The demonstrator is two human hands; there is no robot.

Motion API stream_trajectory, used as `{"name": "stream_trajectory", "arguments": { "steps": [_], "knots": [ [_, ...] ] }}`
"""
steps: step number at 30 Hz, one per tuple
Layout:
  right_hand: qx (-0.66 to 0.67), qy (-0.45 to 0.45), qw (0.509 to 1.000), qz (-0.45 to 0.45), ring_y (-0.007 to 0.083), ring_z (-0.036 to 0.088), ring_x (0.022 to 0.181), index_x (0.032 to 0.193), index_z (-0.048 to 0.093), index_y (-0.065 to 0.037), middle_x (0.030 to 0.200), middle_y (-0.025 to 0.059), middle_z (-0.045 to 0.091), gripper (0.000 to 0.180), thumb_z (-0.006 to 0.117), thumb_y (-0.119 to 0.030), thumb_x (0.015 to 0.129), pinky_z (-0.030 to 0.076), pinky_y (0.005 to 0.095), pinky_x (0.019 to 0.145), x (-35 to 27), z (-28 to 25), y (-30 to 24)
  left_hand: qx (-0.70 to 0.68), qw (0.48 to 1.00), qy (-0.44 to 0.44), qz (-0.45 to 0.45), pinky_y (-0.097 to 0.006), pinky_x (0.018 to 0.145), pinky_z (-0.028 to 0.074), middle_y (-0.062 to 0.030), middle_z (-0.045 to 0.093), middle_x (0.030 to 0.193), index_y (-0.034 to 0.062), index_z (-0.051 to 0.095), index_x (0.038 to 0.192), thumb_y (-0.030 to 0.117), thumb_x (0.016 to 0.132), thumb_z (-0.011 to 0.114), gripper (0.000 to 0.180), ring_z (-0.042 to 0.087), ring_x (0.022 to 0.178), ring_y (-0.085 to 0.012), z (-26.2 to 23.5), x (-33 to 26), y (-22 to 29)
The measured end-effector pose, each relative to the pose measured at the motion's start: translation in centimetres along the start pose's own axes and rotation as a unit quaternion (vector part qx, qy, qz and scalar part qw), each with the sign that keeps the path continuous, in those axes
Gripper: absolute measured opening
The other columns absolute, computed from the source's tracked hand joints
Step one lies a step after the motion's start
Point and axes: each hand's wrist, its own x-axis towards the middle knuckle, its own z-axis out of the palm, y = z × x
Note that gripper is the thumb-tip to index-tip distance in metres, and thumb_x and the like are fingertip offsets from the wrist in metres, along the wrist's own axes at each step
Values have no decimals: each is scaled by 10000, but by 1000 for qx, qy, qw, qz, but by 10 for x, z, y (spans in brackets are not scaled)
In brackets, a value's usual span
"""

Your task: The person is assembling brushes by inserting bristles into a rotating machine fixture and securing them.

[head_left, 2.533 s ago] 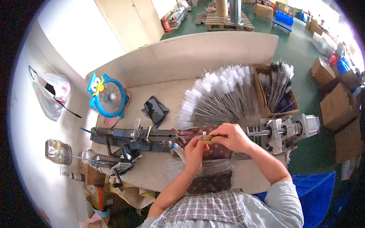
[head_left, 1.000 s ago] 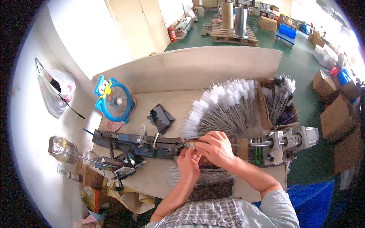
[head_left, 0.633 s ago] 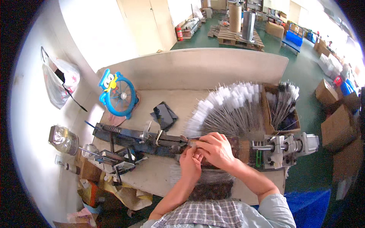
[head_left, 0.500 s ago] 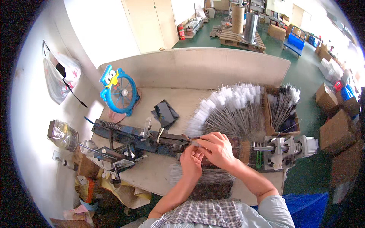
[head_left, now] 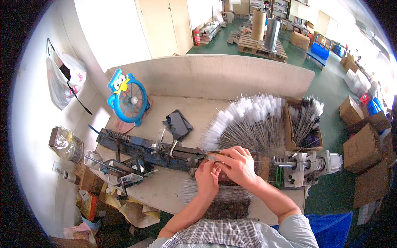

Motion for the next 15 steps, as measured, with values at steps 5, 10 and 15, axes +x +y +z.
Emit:
{"name": "stream_trajectory", "arguments": {
  "steps": [5, 10, 15],
  "knots": [
    [-34, 11, 999, 18, 210, 569, 859, 860, 682, -108, 875, 16, 624, 200, 700, -182, 676, 429, 344, 750, 1, -17, -3, 2, 1000, -9, 1, -345, 829, 460, -70, 584, 991, 46, 522, 1023, 323, 908, 464, 306, 571, 903, -198, 9, -4, 7],
    [-65, -82, 994, 38, 216, 546, 819, 810, 669, -96, 769, 18, 584, 134, 678, -165, 696, 413, 346, 739, -19, -14, 9, 10, 1000, 15, -1, -384, 860, 436, -93, 583, 1024, 53, 524, 1063, 519, 922, 348, 518, 557, 948, -238, 6, -10, 8],
    [-26, -69, 997, 31, 232, 525, 822, 807, 633, -107, 778, 28, 561, 105, 629, -169, 722, 413, 365, 745, -26, -13, 13, 70, 998, 1, -5, -364, 901, 404, -109, 560, 1103, 44, 503, 1105, 568, 918, 297, 593, 543, 1006, -226, 5, -14, 8]
  ]
}}
